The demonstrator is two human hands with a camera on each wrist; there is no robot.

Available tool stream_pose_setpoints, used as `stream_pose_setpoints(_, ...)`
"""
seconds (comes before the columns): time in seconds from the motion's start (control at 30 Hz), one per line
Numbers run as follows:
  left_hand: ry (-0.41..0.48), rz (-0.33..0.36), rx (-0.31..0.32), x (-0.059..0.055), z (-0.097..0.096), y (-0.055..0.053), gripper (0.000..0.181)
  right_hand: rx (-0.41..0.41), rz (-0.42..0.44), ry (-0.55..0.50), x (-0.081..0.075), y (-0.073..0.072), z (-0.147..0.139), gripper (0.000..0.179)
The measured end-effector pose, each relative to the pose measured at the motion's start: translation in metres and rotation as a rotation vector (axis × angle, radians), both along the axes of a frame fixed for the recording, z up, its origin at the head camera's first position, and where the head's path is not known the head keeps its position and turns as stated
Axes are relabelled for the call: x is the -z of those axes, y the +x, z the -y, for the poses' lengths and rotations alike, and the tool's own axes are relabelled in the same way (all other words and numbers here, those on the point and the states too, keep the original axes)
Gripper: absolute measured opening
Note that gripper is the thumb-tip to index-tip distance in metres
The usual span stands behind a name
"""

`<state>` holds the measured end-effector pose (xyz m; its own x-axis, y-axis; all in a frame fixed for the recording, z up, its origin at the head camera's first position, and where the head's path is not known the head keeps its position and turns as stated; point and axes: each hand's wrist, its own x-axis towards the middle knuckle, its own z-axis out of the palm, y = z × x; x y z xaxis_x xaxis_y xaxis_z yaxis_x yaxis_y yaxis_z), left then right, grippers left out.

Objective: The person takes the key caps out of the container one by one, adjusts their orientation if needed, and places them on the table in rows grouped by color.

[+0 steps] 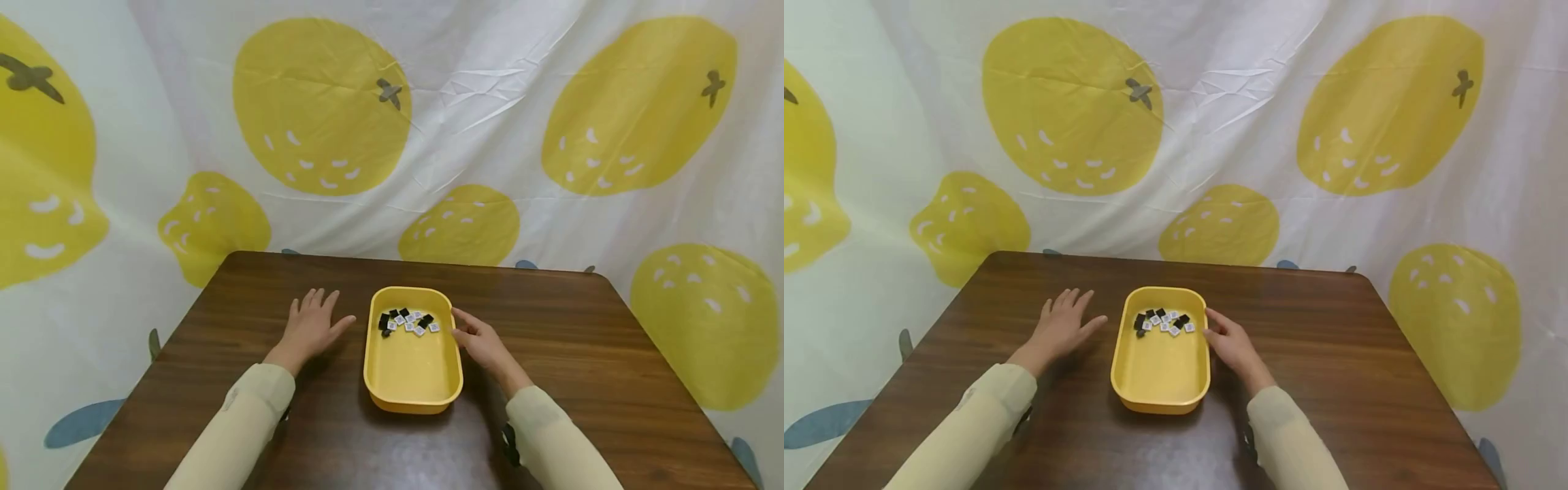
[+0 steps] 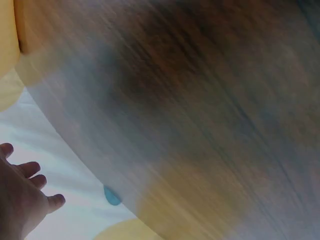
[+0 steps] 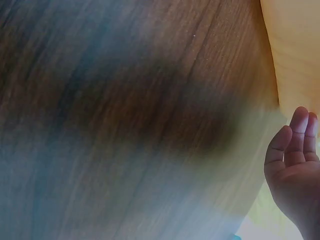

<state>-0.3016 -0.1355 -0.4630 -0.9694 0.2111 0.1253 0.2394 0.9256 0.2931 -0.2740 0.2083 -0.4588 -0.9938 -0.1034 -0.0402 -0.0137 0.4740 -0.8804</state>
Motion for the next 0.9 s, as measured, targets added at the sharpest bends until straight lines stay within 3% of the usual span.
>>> stream_pose_setpoints(0.4, 0.100, 0.036, 0.037, -0.014, -0.019, 0.001, 0.073, 0.021, -0.013, -0.025, 0.002, 0.001, 0.004, 0.049)
stream_pose_setpoints(0.67, 0.228, -0.002, 0.044, -0.019, -0.039, 0.001, 0.057, 0.025, -0.007, -0.061, 0.005, -0.001, 0.004, 0.050)
stream_pose_setpoints(0.9, 0.235, 0.021, 0.062, -0.019, -0.061, 0.000, 0.043, 0.050, -0.009, -0.088, 0.008, 0.000, 0.004, 0.050)
